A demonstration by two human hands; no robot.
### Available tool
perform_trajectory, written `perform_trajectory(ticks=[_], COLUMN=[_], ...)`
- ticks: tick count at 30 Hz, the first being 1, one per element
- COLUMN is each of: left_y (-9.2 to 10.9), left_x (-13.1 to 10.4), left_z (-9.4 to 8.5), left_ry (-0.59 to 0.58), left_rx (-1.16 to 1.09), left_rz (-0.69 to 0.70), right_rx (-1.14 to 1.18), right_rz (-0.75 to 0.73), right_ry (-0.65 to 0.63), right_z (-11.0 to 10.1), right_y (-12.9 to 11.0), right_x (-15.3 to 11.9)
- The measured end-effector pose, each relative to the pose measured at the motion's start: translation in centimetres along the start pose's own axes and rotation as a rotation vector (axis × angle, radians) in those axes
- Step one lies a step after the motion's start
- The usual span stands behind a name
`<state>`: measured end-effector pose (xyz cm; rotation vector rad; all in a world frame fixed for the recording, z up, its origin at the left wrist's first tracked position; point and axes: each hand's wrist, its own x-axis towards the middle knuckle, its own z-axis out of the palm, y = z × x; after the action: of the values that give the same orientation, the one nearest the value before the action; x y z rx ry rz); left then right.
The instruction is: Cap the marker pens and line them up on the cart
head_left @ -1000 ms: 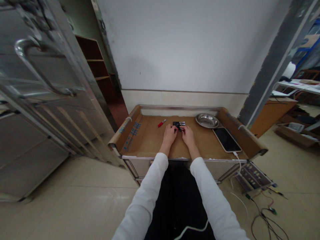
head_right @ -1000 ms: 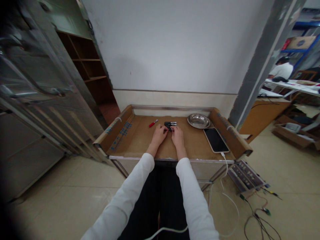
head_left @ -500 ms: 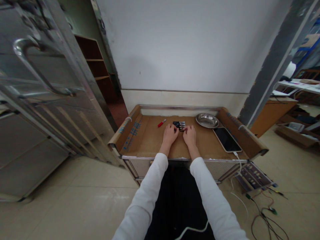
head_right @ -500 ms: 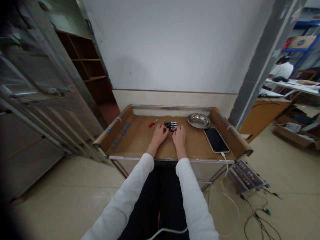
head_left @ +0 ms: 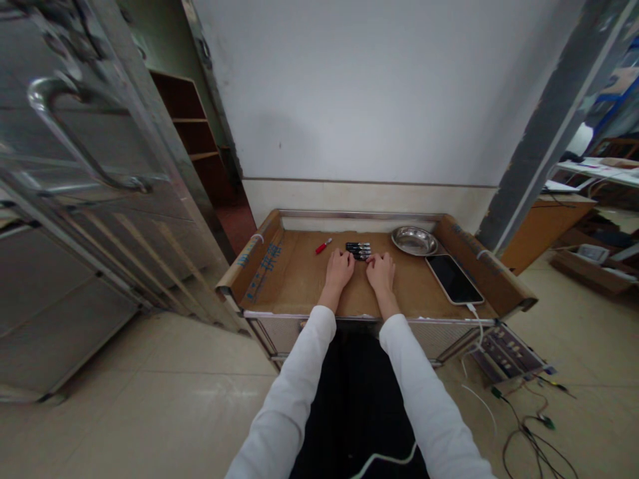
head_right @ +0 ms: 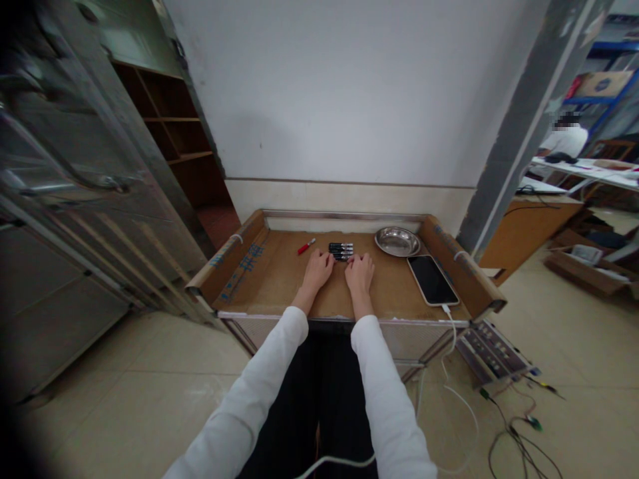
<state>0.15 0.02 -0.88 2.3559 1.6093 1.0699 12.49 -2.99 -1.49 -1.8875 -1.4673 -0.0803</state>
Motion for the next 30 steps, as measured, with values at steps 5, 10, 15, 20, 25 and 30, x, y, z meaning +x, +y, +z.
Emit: perform_trajectory(ticks=[5,10,15,20,25,30], left_y=[0.0,0.3,0.3,-0.1,0.2,1.0], left_x=[-0.1,0.1,0.0,-0.5,-0.5,-0.6], left_z=[0.0,-0.3,-0.4,0.3,0.4,-0.5], left_ry=[0.003,0.032,0.231,0.318,0.222,0.197], left_rx=[-0.001,0.016,0.051,0.085,0.167,0.307], left_rz=[0.01,-0.011,-0.188,-0.296,-0.331,-0.459], right_rx=[-0.004,-0.028,-0.04,-0.028,0.029,0.058], right_rz=[-0.016,-0.006,-0.004,-0.006,0.005,-0.004], right_ry=[0.03,0.016,0.003,-0.002,0.022,0.053], right_z=[0.1,0.0,-0.3,-0.5,-0.2,0.0], right_y=[0.0,-0.1,-0.4,-0.4,-0.2,0.0], right_x=[-0.1,-0.1,-0.2,-0.2,0.1,0.3])
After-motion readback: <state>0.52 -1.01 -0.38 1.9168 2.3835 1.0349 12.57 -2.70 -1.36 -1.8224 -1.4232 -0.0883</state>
